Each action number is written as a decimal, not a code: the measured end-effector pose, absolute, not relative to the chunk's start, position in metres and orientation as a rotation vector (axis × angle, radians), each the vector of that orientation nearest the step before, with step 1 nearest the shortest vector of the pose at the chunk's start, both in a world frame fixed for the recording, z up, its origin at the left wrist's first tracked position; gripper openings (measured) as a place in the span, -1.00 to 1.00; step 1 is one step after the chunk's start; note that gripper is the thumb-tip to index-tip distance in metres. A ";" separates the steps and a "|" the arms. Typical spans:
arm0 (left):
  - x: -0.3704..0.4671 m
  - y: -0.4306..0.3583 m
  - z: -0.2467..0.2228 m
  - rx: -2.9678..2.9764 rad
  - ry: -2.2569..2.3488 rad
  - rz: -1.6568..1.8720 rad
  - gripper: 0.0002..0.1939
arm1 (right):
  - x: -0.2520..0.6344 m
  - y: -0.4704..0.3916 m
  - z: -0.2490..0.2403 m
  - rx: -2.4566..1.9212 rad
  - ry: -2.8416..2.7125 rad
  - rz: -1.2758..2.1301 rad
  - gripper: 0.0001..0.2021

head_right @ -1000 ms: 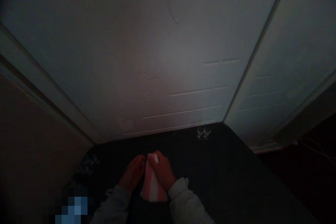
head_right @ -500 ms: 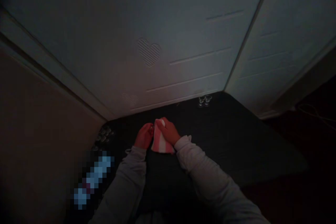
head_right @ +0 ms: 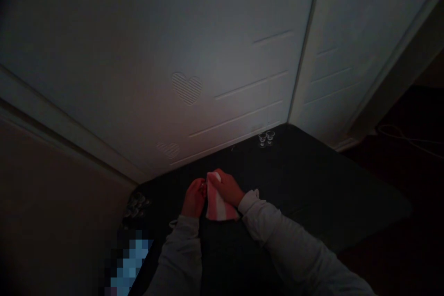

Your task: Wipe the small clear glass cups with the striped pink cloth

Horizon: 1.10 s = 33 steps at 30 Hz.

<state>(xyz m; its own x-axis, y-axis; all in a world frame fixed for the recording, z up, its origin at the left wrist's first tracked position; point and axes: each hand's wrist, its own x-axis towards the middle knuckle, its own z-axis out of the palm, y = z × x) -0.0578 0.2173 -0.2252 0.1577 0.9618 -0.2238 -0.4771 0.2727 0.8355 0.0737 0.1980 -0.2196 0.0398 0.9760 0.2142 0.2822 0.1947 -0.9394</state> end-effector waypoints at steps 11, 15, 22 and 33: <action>-0.057 0.218 -0.230 0.713 0.830 1.165 -0.76 | 0.073 0.202 -0.226 -1.284 -1.511 0.813 -0.65; -0.056 0.217 -0.229 0.707 0.824 1.193 -0.77 | 0.073 0.202 -0.226 -1.295 -1.505 0.843 -0.66; -0.057 0.219 -0.231 0.708 0.823 1.221 -0.77 | 0.071 0.203 -0.227 -1.376 -1.508 0.835 -0.67; -0.056 0.221 -0.233 0.736 0.829 1.194 -0.75 | 0.068 0.202 -0.228 -1.430 -1.568 0.733 -0.70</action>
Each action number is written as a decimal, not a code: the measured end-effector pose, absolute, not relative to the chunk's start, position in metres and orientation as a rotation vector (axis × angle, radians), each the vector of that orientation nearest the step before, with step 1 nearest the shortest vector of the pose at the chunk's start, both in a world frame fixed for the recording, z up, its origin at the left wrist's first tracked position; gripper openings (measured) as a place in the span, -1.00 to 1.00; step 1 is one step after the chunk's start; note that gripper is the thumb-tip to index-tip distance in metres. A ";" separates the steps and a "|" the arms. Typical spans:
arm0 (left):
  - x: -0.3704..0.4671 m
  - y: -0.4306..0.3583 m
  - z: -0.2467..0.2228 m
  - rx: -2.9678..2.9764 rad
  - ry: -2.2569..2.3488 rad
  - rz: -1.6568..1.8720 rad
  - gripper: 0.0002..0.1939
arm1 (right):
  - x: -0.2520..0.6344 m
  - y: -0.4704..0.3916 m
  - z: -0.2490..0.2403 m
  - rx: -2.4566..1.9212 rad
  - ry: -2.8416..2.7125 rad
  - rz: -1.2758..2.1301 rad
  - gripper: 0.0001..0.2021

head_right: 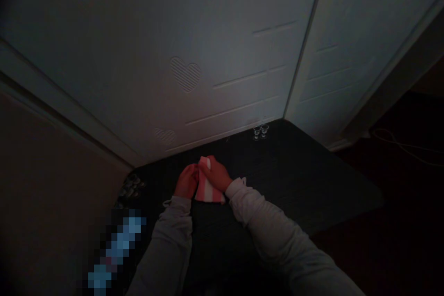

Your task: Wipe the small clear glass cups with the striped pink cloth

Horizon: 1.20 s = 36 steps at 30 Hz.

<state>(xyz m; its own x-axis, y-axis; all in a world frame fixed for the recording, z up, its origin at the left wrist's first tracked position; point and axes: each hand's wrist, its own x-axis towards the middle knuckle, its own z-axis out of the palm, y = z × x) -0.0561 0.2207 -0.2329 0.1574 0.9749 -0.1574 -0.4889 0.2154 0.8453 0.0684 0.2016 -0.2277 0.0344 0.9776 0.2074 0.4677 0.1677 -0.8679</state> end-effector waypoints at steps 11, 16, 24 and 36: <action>-0.058 0.220 -0.232 0.757 0.905 1.127 -0.71 | 0.067 0.204 -0.227 -1.487 -1.493 0.682 -0.62; -0.057 0.221 -0.234 0.754 0.902 1.099 -0.71 | 0.068 0.208 -0.233 -1.369 -1.425 0.703 -0.64; -0.060 0.220 -0.233 0.775 0.828 1.115 -0.78 | 0.070 0.207 -0.226 -1.295 -1.403 0.758 -0.67; -0.059 0.219 -0.230 0.766 0.916 1.070 -0.71 | 0.068 0.207 -0.225 -1.346 -1.399 0.735 -0.73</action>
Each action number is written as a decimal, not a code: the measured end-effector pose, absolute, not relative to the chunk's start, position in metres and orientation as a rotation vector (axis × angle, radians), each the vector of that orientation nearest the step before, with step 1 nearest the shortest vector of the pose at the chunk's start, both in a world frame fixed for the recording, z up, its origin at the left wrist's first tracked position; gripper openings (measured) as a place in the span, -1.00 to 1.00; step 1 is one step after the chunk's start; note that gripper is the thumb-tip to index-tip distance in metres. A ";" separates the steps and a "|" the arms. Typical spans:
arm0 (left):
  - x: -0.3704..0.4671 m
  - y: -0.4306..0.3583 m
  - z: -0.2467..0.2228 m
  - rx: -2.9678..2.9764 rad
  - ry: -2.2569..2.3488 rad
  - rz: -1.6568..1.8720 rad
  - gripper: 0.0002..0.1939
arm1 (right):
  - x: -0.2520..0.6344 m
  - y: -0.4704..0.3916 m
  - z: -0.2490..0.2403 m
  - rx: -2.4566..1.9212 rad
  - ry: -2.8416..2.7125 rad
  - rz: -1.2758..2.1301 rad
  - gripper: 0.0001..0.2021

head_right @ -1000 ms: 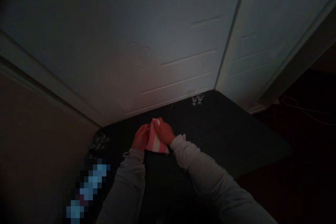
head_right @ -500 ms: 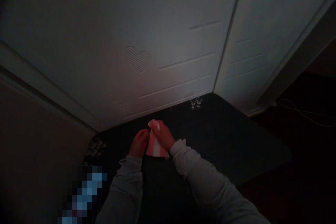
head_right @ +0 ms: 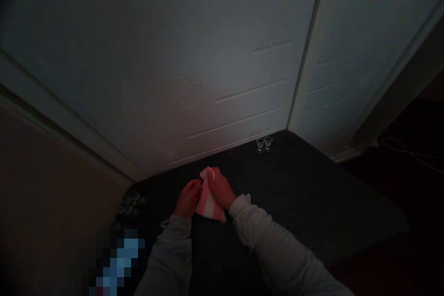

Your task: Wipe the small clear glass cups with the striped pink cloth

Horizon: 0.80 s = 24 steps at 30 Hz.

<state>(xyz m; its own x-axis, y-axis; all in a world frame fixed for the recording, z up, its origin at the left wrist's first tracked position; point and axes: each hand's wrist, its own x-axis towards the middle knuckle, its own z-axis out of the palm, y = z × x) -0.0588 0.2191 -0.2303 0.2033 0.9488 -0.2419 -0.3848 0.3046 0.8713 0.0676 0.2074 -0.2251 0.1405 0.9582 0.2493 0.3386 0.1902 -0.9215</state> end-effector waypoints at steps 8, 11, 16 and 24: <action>-0.065 0.225 -0.230 0.676 0.882 1.133 -0.77 | 0.077 0.215 -0.228 -1.276 -1.026 0.858 -0.69; -0.073 0.232 -0.232 0.571 0.820 1.207 -0.84 | 0.081 0.217 -0.229 -1.222 -0.959 0.931 -0.69; -0.078 0.236 -0.234 0.473 0.787 1.292 -0.91 | 0.078 0.215 -0.228 -1.155 -1.063 0.944 -0.65; -0.068 0.229 -0.235 0.662 0.779 1.216 -0.80 | 0.074 0.214 -0.231 -1.065 -1.270 1.024 -0.61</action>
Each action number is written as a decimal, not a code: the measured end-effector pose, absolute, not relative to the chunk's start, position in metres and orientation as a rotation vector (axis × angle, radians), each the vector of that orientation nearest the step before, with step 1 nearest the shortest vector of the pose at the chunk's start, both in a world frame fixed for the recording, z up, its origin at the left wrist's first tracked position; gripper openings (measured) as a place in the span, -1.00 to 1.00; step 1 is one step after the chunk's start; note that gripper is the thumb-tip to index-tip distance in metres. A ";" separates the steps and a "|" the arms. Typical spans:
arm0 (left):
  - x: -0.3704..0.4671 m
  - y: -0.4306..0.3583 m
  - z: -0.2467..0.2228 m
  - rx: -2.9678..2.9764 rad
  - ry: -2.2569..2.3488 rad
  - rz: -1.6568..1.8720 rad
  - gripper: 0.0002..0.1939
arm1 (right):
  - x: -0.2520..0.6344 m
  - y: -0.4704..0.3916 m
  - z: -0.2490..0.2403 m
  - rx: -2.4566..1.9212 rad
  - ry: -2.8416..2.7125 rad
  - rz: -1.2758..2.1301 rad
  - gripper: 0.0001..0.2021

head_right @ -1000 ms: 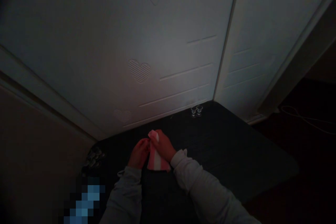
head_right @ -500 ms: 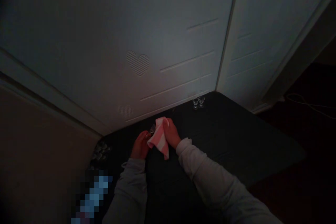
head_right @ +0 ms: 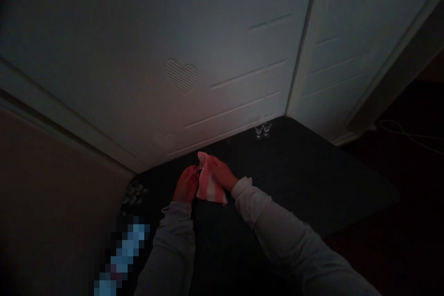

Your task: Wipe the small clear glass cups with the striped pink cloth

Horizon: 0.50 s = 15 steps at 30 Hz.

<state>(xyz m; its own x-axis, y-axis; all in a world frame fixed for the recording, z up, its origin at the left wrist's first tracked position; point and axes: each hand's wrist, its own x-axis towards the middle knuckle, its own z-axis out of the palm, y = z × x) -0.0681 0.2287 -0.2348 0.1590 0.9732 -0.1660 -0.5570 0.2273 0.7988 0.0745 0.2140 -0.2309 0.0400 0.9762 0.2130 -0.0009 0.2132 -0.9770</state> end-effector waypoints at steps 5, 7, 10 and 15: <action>-0.069 0.229 -0.235 0.694 0.774 1.207 -0.79 | 0.077 0.213 -0.233 -1.072 -1.465 0.941 -0.58; -0.069 0.229 -0.235 0.709 0.782 1.201 -0.79 | 0.077 0.213 -0.233 -1.118 -1.483 0.912 -0.58; -0.069 0.230 -0.236 0.704 0.800 1.206 -0.78 | 0.077 0.212 -0.232 -1.182 -1.486 0.912 -0.62; -0.069 0.231 -0.237 0.678 0.824 1.222 -0.77 | 0.076 0.212 -0.231 -1.222 -1.491 0.925 -0.65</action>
<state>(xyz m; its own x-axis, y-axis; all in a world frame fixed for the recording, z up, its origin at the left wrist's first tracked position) -0.0687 0.2311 -0.2374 0.1325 0.9755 -0.1758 -0.5291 0.2196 0.8197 0.0764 0.2117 -0.2314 -0.0353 0.9775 0.2081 0.2483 0.2103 -0.9456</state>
